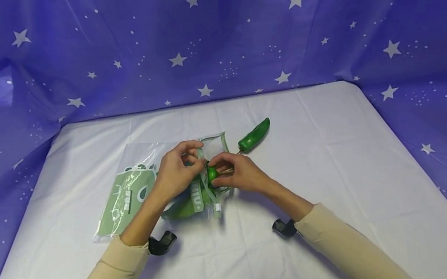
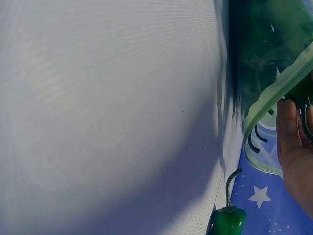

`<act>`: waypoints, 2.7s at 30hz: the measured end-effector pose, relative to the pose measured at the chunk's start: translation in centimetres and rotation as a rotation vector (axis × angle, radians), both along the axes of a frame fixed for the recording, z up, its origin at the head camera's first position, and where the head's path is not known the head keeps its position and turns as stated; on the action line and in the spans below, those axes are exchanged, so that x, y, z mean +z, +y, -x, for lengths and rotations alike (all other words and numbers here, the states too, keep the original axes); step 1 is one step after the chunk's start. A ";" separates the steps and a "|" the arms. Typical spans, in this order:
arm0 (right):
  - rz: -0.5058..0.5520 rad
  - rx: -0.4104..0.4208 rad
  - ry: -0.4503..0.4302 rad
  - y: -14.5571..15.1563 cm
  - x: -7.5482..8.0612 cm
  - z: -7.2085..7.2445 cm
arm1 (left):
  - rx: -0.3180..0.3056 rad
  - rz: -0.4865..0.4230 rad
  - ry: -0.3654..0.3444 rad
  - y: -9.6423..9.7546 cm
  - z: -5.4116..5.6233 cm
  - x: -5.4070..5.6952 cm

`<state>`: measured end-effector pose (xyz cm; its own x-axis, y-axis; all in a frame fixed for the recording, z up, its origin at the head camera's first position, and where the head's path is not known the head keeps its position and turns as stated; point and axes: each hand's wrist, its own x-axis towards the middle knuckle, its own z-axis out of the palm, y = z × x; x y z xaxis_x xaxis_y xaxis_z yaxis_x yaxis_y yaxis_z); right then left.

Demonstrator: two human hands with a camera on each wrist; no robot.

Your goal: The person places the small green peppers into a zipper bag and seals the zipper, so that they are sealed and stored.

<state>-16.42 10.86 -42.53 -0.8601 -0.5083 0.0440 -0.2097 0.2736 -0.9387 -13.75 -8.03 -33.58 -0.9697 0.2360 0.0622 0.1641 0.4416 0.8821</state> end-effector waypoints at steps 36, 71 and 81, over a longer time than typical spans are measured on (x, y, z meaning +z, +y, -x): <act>-0.006 -0.056 0.003 -0.2 0.1 -0.4 | -0.003 -0.030 0.065 -1.2 1.8 -3.8; -0.205 -0.422 0.118 10.3 -1.6 4.6 | -0.027 -0.090 0.052 -1.8 1.8 -4.0; -0.338 -0.622 -0.037 9.4 -1.3 4.9 | -0.022 -0.070 0.056 -1.6 1.6 -4.2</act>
